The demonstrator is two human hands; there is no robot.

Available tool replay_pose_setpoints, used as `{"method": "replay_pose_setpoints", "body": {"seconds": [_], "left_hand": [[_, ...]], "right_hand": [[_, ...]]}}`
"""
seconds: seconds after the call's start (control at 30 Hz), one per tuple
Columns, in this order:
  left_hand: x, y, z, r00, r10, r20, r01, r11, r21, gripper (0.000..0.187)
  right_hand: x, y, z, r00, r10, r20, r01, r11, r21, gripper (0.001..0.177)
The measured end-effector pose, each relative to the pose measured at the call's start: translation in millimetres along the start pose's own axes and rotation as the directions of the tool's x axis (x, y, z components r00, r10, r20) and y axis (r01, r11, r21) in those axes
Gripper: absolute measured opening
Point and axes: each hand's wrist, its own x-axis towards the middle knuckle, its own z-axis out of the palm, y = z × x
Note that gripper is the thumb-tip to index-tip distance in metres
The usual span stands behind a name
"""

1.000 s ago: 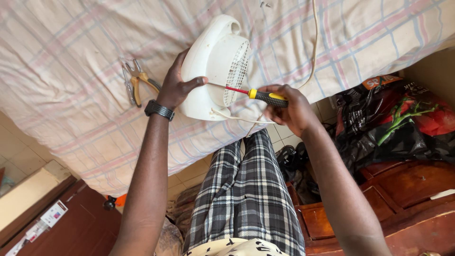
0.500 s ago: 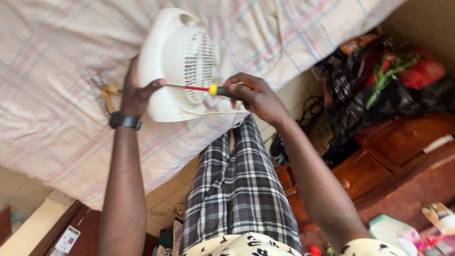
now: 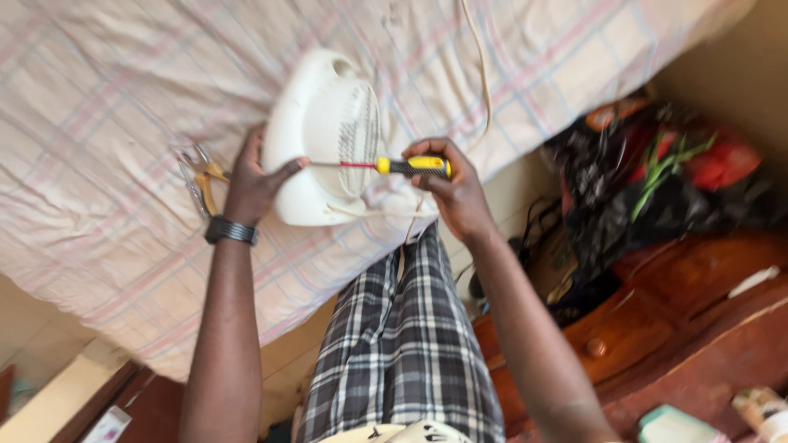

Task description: The person uses a screwdriver to remove screws from the back of a white electric fan placed on a bed. They repeatedly unscrew and reinsert screws at multiple locations on the fan's rear casing, rotating the fan as needed.

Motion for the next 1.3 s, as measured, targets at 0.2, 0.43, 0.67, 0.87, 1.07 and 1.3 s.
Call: {"method": "replay_pose_setpoints", "body": {"seconds": [0.2, 0.43, 0.67, 0.87, 1.07, 1.3], "left_hand": [[-11, -1, 32, 0.965, 0.155, -0.212, -0.152, 0.988, 0.029, 0.077], [-3, -18, 22, 0.964, 0.245, -0.109, -0.244, 0.970, 0.015, 0.073], [4, -25, 13, 0.990, 0.085, -0.117, -0.087, 0.996, -0.008, 0.073], [1, -22, 13, 0.982, 0.091, -0.165, -0.092, 0.996, -0.002, 0.072], [-2, -24, 15, 0.983, 0.054, -0.174, -0.055, 0.999, -0.001, 0.072], [-3, -24, 20, 0.976, 0.110, -0.189, -0.113, 0.994, -0.005, 0.069]], "right_hand": [[3, -2, -17, 0.957, 0.274, -0.101, -0.285, 0.950, -0.126, 0.025], [6, 4, -11, 0.978, 0.199, -0.056, -0.206, 0.961, -0.184, 0.021], [-3, 3, 8, 0.999, 0.044, 0.026, -0.041, 0.990, -0.132, 0.030], [3, -10, 11, 0.916, 0.389, -0.100, -0.401, 0.894, -0.200, 0.028], [5, -10, 6, 0.994, 0.079, 0.077, -0.059, 0.969, -0.241, 0.036], [7, -14, -1, 0.944, 0.330, -0.002, -0.322, 0.920, -0.225, 0.029]]}}
